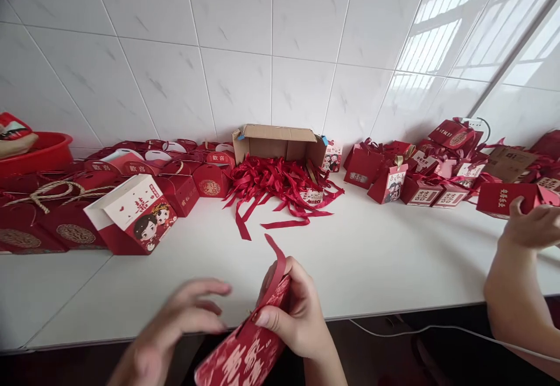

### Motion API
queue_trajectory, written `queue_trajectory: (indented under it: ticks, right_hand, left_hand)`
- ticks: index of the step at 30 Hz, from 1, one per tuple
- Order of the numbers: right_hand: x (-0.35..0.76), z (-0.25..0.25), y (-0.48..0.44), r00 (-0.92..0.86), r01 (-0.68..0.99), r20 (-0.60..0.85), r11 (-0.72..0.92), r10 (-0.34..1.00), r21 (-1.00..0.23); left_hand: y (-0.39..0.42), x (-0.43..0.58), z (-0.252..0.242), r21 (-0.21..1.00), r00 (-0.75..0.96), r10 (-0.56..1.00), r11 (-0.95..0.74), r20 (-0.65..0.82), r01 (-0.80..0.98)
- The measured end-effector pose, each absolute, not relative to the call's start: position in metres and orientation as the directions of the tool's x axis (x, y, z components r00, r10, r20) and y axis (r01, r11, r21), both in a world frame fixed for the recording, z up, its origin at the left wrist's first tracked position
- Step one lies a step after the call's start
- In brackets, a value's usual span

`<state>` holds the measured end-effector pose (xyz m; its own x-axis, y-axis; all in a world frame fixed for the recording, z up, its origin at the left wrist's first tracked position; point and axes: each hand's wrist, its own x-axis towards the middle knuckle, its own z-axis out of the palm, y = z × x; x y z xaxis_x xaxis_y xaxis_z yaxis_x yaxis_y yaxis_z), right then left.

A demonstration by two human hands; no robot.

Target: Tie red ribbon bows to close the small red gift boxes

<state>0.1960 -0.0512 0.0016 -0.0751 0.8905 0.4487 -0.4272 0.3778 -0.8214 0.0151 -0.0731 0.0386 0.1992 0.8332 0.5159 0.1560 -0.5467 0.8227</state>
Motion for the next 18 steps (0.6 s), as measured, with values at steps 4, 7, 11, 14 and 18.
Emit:
queue_trajectory:
  ticks: [4, 7, 11, 14, 18]
  right_hand:
    - [0.188, 0.004, -0.054, -0.174, -0.570, 0.499, 0.327, 0.849, -0.754]
    - [0.181, 0.005, -0.057, -0.209, -0.578, 0.510, 0.315, 0.835, -0.753]
    - [0.180, 0.006, -0.061, -0.179, -0.590, 0.545, 0.354, 0.819, -0.726]
    - [0.184, 0.008, -0.064, -0.091, -0.583, 0.586, 0.434, 0.805, -0.687]
    - [0.190, 0.012, -0.070, -0.022, -0.529, 0.649, 0.542, 0.760, -0.653]
  left_hand:
    - [-0.043, 0.016, 0.058, 0.724, 0.202, 0.782, -0.622, 0.589, 0.298]
    - [-0.026, 0.034, 0.061, 0.694, 0.255, 0.740, -0.672, 0.622, 0.258]
    - [-0.028, 0.047, 0.059, 0.760, 0.249, 0.771, -0.630, 0.586, 0.159]
    - [-0.043, 0.040, 0.061, 0.878, 0.311, 0.841, -0.477, 0.442, 0.044]
    - [-0.060, 0.027, 0.065, 0.963, 0.569, 0.779, -0.244, 0.264, -0.112]
